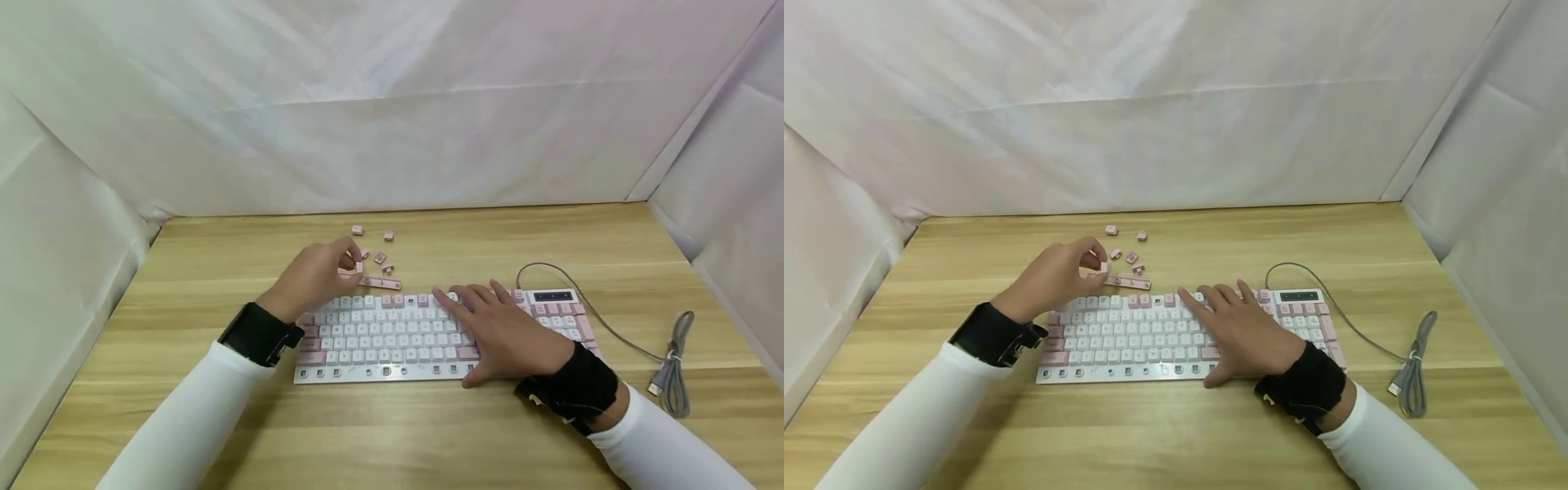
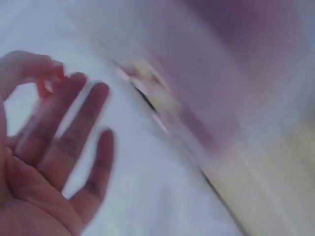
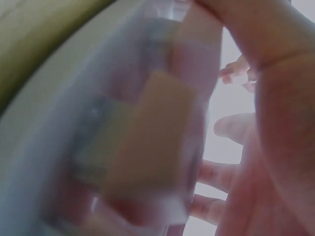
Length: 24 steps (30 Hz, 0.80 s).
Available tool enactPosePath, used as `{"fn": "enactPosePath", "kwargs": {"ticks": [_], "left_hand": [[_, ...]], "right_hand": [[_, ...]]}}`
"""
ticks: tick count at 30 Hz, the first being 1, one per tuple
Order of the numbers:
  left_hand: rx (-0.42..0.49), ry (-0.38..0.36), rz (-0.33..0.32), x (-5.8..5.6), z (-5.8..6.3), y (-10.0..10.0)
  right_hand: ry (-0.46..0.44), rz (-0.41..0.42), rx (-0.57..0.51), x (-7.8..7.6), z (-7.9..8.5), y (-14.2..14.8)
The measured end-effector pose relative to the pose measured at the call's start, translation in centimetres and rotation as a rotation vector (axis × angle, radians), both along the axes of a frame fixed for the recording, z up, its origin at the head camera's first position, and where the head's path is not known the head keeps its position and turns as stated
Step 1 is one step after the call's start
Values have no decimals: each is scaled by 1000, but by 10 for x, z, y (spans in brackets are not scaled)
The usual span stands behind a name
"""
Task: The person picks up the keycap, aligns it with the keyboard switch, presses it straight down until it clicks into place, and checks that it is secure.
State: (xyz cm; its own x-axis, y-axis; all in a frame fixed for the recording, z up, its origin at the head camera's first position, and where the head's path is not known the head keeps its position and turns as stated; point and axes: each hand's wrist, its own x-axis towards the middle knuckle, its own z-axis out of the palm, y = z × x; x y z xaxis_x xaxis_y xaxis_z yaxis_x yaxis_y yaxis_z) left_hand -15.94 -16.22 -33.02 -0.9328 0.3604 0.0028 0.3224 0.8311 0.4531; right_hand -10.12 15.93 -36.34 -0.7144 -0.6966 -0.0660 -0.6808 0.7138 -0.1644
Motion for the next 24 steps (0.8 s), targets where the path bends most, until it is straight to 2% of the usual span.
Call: {"fn": "enactPosePath", "kwargs": {"ticks": [7, 13, 16, 20, 24], "left_hand": [[59, 16, -51, 28, 11, 12], [95, 7, -70, 47, 11, 23], [102, 52, -91, 52, 7, 29], [67, 122, -124, 55, -1, 34], [8, 122, -162, 57, -7, 38]], "right_hand": [[-14, -23, 9, -2, 4, 5], [-28, -41, 5, -3, 5, 11], [-40, -47, 11, -3, 5, 14], [-54, -55, 12, -1, 6, 17], [-59, -64, 8, -1, 7, 16]]}}
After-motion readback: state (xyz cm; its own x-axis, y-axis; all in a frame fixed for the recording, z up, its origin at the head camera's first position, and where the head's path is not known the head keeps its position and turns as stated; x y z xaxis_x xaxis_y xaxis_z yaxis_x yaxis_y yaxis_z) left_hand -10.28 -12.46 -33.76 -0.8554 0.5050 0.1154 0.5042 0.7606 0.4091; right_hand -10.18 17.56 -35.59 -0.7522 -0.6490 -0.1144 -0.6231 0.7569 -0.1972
